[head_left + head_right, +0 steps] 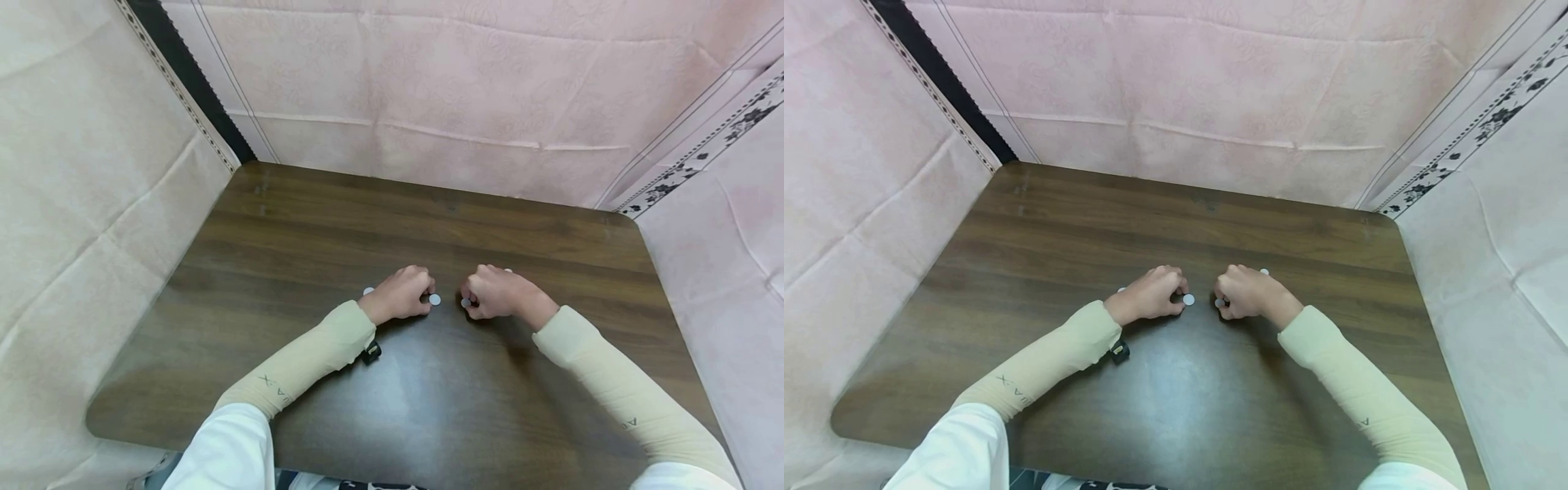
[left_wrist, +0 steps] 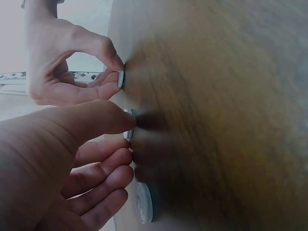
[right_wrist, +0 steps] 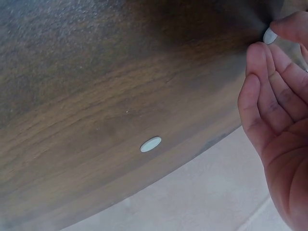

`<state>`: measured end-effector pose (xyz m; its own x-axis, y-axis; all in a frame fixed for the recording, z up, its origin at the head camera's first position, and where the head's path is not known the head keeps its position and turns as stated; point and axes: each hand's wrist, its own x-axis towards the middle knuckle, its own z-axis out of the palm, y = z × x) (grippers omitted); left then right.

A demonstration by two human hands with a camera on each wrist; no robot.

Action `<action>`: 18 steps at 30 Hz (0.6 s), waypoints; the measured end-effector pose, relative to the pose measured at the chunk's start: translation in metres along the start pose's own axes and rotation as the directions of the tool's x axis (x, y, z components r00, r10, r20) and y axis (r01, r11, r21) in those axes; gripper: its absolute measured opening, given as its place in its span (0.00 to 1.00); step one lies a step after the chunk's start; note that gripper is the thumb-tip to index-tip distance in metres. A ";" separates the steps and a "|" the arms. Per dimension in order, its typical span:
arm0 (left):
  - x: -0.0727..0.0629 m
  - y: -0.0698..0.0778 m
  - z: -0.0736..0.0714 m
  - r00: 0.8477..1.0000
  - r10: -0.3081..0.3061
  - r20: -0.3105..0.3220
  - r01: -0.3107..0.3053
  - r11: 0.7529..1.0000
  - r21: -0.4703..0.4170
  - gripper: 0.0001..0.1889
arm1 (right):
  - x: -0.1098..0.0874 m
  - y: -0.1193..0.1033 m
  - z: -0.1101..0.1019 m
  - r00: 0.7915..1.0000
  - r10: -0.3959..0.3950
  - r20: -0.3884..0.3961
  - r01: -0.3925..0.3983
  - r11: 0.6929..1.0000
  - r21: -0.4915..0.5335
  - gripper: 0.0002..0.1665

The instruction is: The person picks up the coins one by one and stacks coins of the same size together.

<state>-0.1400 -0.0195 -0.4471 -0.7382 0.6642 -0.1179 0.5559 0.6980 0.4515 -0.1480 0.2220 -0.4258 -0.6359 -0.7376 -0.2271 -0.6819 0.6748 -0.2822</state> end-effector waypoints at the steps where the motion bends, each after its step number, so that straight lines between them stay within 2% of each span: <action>1: 0.000 0.000 0.000 1.000 0.006 -0.007 -0.006 1.000 0.007 0.05 | 0.000 0.000 0.000 1.000 -0.001 -0.001 0.001 1.000 -0.001 0.24; 7: 0.006 0.004 -0.002 0.996 0.067 -0.059 -0.064 0.997 0.052 0.07 | -0.002 0.000 0.001 0.999 -0.028 -0.025 0.027 1.000 -0.004 0.24; 12: 0.013 0.014 -0.003 0.994 0.105 -0.035 -0.103 0.993 0.052 0.08 | -0.004 0.001 0.002 0.998 -0.043 -0.041 0.043 0.999 0.004 0.21; 18: 0.020 0.026 0.002 0.994 0.106 -0.012 -0.105 0.993 0.052 0.09 | -0.005 0.001 0.002 0.999 -0.025 -0.039 0.026 0.999 0.027 0.14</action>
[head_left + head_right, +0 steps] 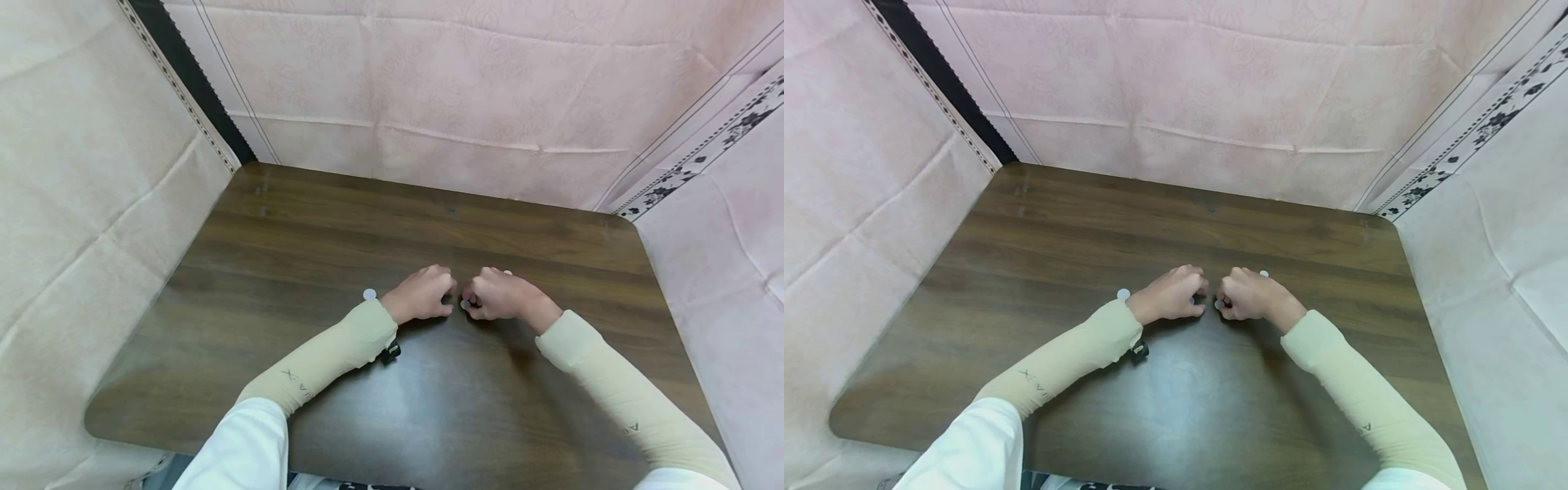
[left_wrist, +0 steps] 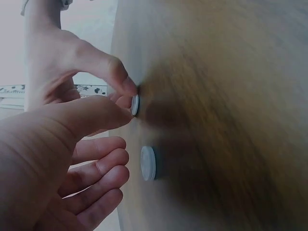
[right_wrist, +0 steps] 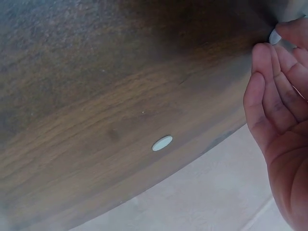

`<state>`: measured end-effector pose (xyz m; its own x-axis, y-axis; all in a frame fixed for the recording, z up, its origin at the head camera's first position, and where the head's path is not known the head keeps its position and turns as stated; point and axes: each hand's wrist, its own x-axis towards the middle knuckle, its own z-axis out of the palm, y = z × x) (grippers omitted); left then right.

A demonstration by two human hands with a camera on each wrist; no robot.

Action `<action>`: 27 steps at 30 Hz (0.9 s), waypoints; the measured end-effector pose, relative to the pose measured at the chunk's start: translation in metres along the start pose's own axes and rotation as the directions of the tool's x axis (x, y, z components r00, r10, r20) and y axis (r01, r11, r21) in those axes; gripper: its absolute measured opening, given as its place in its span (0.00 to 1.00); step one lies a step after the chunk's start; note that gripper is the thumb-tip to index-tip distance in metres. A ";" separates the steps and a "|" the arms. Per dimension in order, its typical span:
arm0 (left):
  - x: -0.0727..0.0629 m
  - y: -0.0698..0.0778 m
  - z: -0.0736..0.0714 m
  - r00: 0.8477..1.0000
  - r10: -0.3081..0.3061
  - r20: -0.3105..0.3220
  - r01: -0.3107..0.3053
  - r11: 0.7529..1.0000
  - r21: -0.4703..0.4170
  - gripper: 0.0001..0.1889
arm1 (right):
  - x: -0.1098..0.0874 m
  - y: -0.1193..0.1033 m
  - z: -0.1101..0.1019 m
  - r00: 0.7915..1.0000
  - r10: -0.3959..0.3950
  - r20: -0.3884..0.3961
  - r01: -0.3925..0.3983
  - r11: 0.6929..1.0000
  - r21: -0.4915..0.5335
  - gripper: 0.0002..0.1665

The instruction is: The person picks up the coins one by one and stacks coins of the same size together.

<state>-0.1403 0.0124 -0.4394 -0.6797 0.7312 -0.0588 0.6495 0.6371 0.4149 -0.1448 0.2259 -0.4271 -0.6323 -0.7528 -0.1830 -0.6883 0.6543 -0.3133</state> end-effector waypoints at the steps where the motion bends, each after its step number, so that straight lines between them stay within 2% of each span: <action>1: 0.001 0.001 0.001 1.000 -0.001 0.000 0.001 1.000 0.000 0.09 | 0.000 0.000 0.000 1.000 0.004 -0.001 -0.004 1.000 0.007 0.13; 10: 0.009 0.005 0.009 1.000 0.001 -0.007 -0.001 1.000 0.003 0.06 | -0.004 0.005 0.003 0.998 0.014 -0.054 -0.012 0.999 0.033 0.09; 16: 0.013 0.005 0.015 0.999 0.028 -0.028 -0.027 0.999 0.024 0.06 | -0.005 0.010 0.006 0.996 -0.009 -0.094 0.014 0.999 0.053 0.02; 23: 0.016 0.006 0.017 0.998 0.031 -0.055 -0.030 0.999 0.017 0.04 | -0.007 0.015 0.009 0.993 -0.015 -0.114 0.023 0.997 0.070 0.02; 27: 0.019 0.007 0.018 0.999 0.012 -0.052 -0.013 1.000 -0.013 0.07 | -0.008 0.015 0.009 0.994 -0.013 -0.110 0.022 0.996 0.087 0.04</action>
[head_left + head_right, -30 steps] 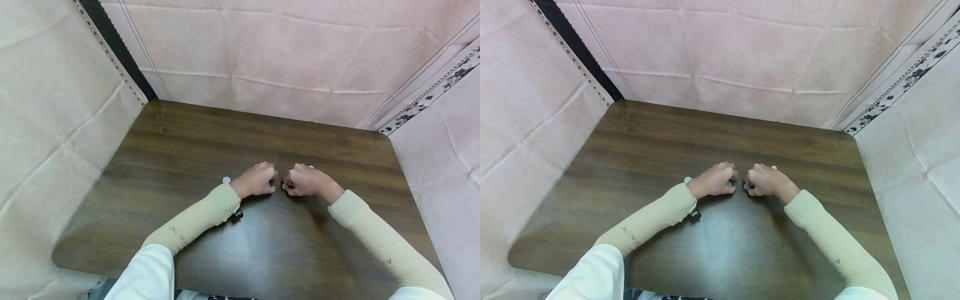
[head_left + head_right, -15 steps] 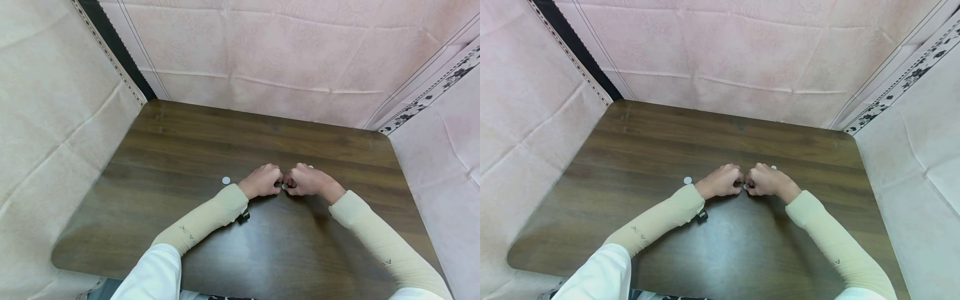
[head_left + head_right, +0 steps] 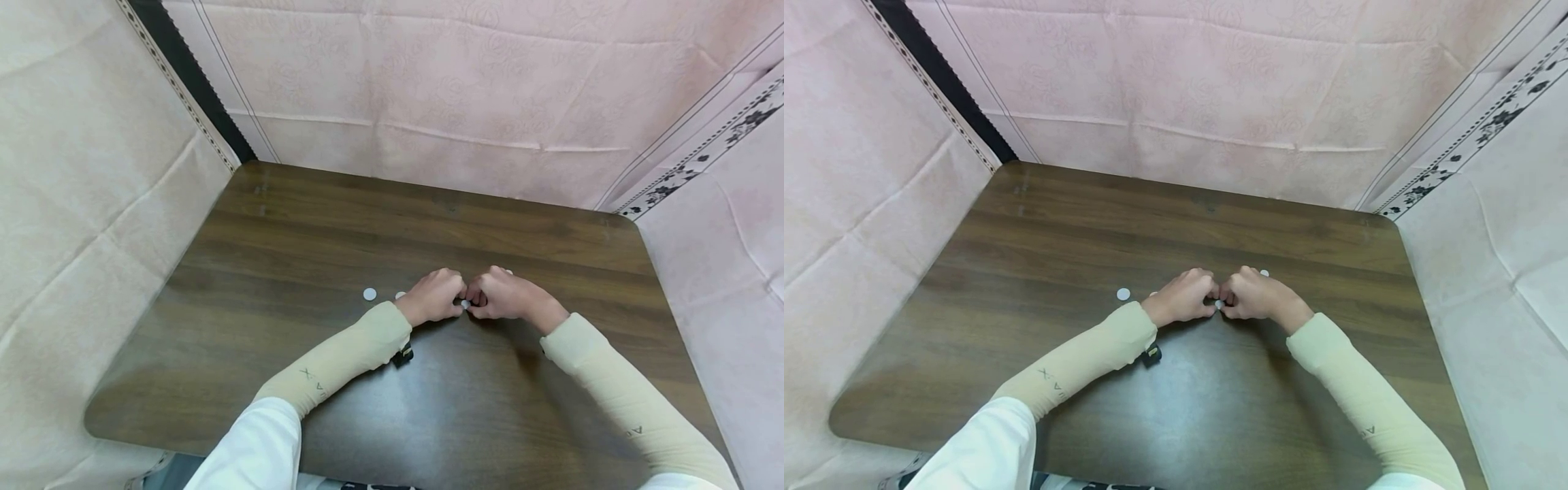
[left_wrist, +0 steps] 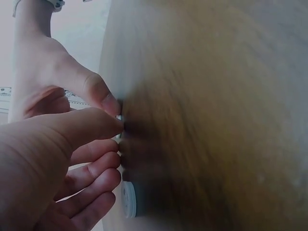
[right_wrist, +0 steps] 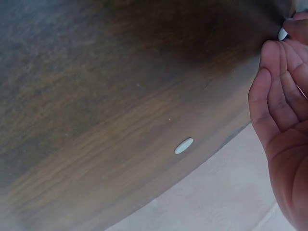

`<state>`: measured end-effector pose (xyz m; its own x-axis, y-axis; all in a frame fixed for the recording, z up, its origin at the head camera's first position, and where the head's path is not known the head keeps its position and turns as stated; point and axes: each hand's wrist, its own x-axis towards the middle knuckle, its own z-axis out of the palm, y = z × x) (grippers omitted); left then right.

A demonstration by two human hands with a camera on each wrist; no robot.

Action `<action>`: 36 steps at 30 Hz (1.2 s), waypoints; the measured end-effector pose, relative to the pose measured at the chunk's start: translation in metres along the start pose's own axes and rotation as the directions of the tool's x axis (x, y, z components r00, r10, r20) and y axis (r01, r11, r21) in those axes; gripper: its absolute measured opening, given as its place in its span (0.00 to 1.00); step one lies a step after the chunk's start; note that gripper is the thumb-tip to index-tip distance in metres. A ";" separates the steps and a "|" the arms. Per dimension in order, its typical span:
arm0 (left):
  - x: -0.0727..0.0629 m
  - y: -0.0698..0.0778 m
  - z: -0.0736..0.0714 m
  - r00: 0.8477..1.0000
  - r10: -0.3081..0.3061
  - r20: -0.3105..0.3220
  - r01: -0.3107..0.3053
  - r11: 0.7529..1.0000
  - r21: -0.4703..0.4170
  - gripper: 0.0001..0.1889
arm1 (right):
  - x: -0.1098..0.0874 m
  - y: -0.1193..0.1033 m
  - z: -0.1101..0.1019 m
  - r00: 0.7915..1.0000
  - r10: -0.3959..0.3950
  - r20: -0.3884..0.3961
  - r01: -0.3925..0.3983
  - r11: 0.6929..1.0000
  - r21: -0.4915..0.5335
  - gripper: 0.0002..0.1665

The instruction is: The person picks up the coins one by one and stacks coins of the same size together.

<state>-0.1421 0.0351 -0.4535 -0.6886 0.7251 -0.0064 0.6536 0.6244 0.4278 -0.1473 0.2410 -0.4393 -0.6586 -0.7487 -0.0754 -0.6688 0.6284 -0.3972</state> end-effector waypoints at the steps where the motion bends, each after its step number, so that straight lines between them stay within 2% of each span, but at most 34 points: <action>1: 0.001 0.000 0.000 1.000 -0.006 0.000 0.006 1.000 -0.007 0.08 | 0.000 0.000 0.000 1.000 0.005 0.001 -0.005 1.000 0.007 0.04; 11: 0.004 0.004 0.002 0.999 -0.047 -0.011 0.046 0.998 -0.037 0.12 | -0.002 0.001 0.000 0.996 0.086 0.022 -0.088 0.991 0.099 0.04; 17: 0.004 0.004 0.003 0.999 -0.051 -0.003 0.051 0.998 -0.034 0.09 | -0.005 0.004 -0.006 0.995 0.093 0.039 -0.097 0.984 0.148 0.09; 25: 0.004 0.005 0.003 0.997 -0.073 0.008 0.074 0.997 -0.038 0.04 | -0.015 0.019 -0.027 0.991 0.135 0.007 -0.135 0.989 0.058 0.10; 36: 0.003 0.004 0.005 0.998 -0.056 0.001 0.055 0.996 -0.072 0.05 | -0.025 0.044 -0.050 0.971 0.241 0.003 -0.240 0.971 -0.009 0.09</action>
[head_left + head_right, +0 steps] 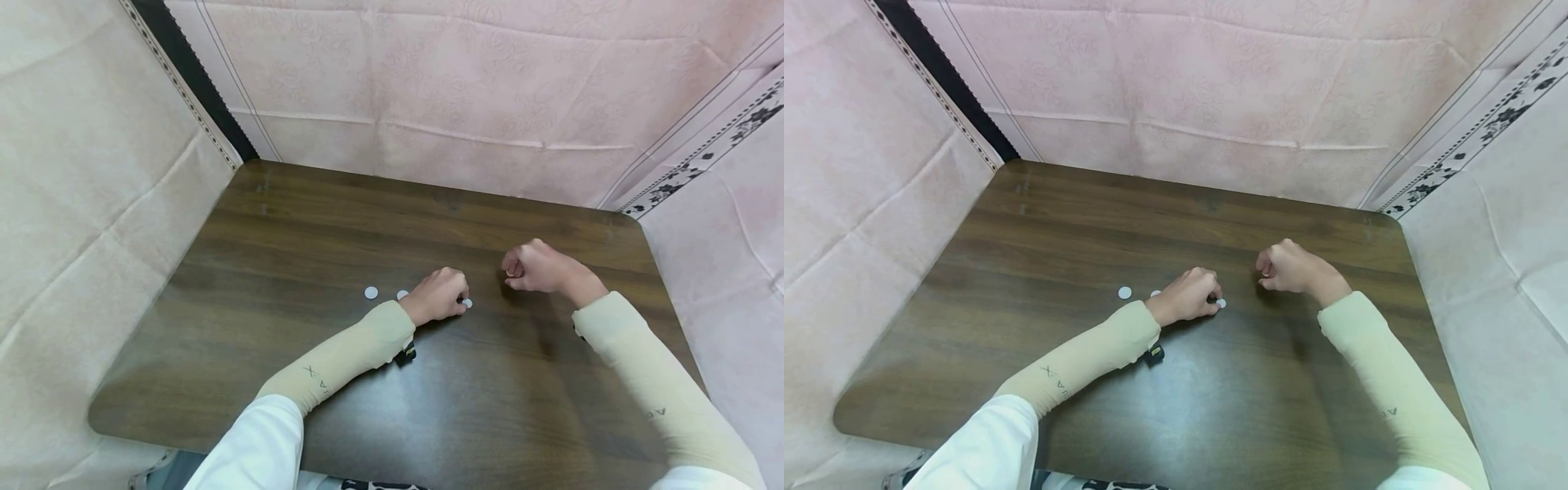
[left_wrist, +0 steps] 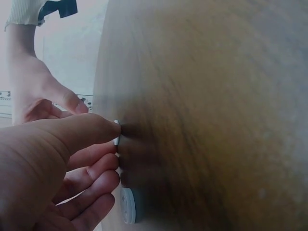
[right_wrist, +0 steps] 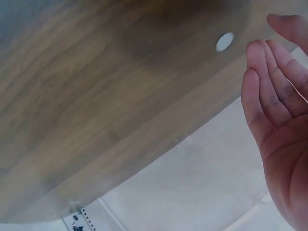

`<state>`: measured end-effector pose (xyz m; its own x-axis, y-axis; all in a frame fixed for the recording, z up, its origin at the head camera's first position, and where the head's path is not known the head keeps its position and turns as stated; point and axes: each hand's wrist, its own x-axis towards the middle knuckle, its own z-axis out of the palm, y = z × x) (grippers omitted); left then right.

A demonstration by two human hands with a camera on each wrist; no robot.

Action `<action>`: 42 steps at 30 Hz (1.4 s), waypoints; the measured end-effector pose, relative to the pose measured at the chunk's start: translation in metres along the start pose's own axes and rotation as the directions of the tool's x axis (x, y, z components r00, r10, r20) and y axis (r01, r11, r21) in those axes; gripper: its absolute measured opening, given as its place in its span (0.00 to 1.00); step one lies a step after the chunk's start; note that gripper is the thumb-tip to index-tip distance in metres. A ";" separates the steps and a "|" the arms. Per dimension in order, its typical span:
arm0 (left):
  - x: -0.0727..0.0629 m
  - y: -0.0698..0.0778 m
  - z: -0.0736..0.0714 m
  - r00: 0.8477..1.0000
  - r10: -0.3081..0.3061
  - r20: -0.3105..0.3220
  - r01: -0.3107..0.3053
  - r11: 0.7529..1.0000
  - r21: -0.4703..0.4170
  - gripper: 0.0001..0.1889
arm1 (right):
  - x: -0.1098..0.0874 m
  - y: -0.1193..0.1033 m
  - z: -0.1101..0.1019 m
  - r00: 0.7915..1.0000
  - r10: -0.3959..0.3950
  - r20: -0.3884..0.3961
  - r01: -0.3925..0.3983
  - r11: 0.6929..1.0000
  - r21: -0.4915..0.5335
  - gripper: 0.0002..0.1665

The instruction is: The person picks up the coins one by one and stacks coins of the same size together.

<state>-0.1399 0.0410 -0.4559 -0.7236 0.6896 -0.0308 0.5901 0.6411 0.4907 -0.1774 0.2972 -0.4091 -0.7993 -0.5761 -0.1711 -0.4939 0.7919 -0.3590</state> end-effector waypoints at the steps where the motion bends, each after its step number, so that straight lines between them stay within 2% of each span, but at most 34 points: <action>1: 0.000 0.000 0.000 1.000 0.002 0.001 -0.002 1.000 -0.002 0.05 | 0.000 0.002 -0.001 1.000 0.008 0.001 -0.008 1.000 0.000 0.09; 7: 0.000 0.000 0.000 1.000 0.013 0.008 -0.013 1.000 -0.015 0.06 | 0.001 0.013 -0.001 1.000 0.028 0.004 -0.028 0.999 -0.028 0.07; 13: 0.000 0.000 0.000 1.000 0.011 0.009 -0.011 1.000 -0.009 0.06 | 0.004 0.023 0.002 1.000 0.012 0.000 -0.012 0.999 -0.049 0.07; 24: 0.000 0.002 -0.002 1.000 0.006 0.012 -0.006 1.000 0.009 0.06 | 0.008 0.030 0.003 0.998 0.062 0.025 -0.062 0.998 -0.012 0.07; 29: -0.001 0.002 -0.003 1.000 0.006 0.017 -0.006 1.000 0.008 0.06 | 0.011 0.029 0.001 1.000 0.009 0.025 -0.009 1.000 -0.016 0.02; 35: -0.001 0.003 -0.004 1.000 0.005 0.014 -0.005 1.000 0.012 0.05 | 0.016 0.025 -0.005 0.997 -0.044 0.069 0.047 0.998 -0.035 0.06; 42: -0.001 0.001 -0.003 1.000 0.015 0.006 -0.015 0.999 0.034 0.05 | 0.025 0.022 -0.003 0.991 0.012 0.130 -0.006 0.999 -0.051 0.12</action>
<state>-0.1402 0.0401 -0.4529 -0.7124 0.7011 -0.0289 0.6127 0.6416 0.4614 -0.2091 0.3014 -0.4188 -0.7541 -0.5877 -0.2931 -0.5063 0.8045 -0.3105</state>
